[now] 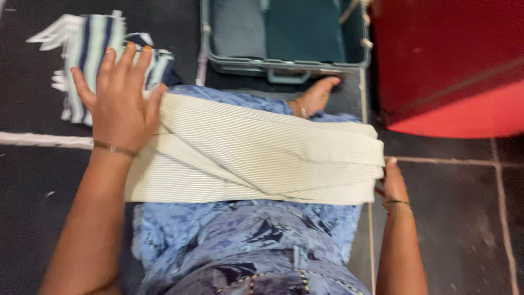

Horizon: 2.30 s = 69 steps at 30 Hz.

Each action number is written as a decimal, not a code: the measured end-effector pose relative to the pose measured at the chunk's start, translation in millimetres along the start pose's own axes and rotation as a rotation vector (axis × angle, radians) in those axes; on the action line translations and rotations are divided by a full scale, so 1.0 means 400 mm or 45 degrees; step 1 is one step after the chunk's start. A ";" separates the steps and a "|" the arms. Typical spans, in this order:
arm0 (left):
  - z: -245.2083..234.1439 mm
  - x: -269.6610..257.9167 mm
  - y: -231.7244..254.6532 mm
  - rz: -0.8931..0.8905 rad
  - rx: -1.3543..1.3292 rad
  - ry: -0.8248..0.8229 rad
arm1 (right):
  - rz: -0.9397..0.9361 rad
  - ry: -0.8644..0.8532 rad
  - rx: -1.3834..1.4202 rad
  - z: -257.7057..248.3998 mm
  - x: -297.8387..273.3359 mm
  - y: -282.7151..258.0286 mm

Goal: The person sits on the floor and folds several pieces of clothing, including a dark green pair of trousers, a white striped shirt, and a blue and white striped shirt. The person places each folded item into an open suitcase positioned in front of them.

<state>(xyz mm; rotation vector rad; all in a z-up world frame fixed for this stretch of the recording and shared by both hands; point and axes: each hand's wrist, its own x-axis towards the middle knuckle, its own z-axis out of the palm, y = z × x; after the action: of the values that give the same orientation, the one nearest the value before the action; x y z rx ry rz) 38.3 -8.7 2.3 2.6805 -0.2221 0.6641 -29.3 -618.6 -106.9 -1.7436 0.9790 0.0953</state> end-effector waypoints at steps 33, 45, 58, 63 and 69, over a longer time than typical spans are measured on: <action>0.275 -0.085 0.435 -0.944 -2.480 -1.310 | -0.796 -0.673 0.873 0.135 -0.279 -0.246; 0.410 -0.134 0.452 -0.911 -2.622 -1.164 | -0.783 -0.593 0.307 0.185 -0.291 -0.214; 0.482 -0.105 0.411 -1.213 -2.415 -0.971 | -0.240 -0.917 0.395 0.174 -0.284 -0.177; 0.441 -0.099 0.406 -1.126 -2.312 -1.081 | -0.199 -1.011 0.421 0.175 -0.301 -0.180; 0.398 -0.088 0.387 -1.171 -2.794 -1.193 | -0.101 -1.198 0.720 0.215 -0.315 -0.174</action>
<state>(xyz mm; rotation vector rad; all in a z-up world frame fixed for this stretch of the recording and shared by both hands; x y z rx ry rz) 37.6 -210.5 -96.5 0.4825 0.0968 -0.8191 -34.0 -471.8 -26.3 -1.0092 0.1966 0.4880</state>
